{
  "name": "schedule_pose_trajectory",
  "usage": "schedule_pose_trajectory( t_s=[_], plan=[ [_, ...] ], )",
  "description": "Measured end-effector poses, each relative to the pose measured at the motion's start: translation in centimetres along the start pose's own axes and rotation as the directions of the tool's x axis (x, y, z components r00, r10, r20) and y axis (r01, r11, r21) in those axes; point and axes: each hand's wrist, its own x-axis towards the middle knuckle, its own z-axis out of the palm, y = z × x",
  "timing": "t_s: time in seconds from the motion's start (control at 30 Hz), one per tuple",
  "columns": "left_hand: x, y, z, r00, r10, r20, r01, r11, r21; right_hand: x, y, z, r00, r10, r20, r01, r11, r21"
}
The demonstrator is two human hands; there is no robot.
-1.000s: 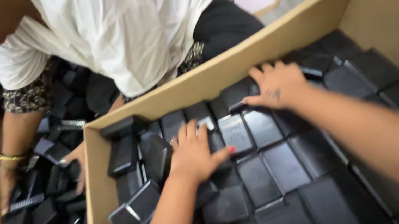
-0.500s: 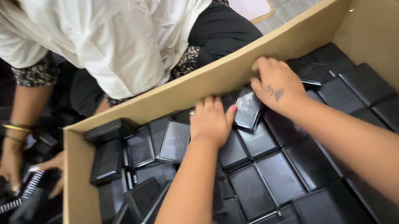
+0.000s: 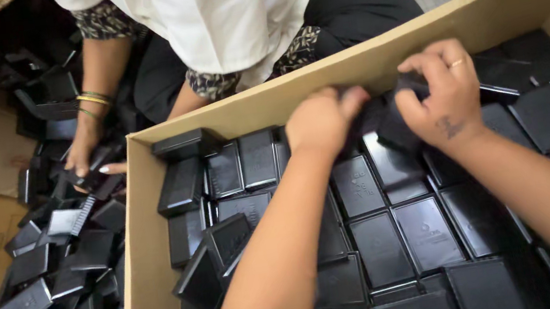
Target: The person arranges small black rectangular cases into a large cardboard box. They place the cases in neat rows, filling the box layer by layer. Another person assists by handing over cases and arranging them in a separate box.
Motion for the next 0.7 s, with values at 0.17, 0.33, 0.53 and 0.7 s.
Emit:
schedule_pose_trajectory(
  t_s=[0.17, 0.33, 0.53, 0.7],
  plan=[
    [-0.8, -1.6, 2.8, 0.96, -0.267, -0.087, 0.28, 0.935, 0.219, 0.9, 0.2, 1.7, 0.998, -0.029, -0.051, 0.04, 0.977, 0.212],
    [-2.1, -2.4, 4.3, 0.934, -0.094, -0.345, 0.243, 0.874, 0.42, 0.0, 0.6, 3.6, 0.936, 0.351, -0.034, -0.318, 0.881, 0.35],
    [-4.8, -1.6, 5.6, 0.872, 0.269, -0.408, -0.281, 0.959, 0.031, -1.9, -1.2, 4.5, 0.952, 0.125, 0.28, -0.119, 0.992, -0.039],
    [-6.6, -0.4, 7.4, 0.96, 0.277, -0.029, -0.272, 0.954, 0.13, 1.3, 0.8, -0.9, 0.795, 0.288, 0.534, 0.24, 0.659, -0.712]
  ],
)
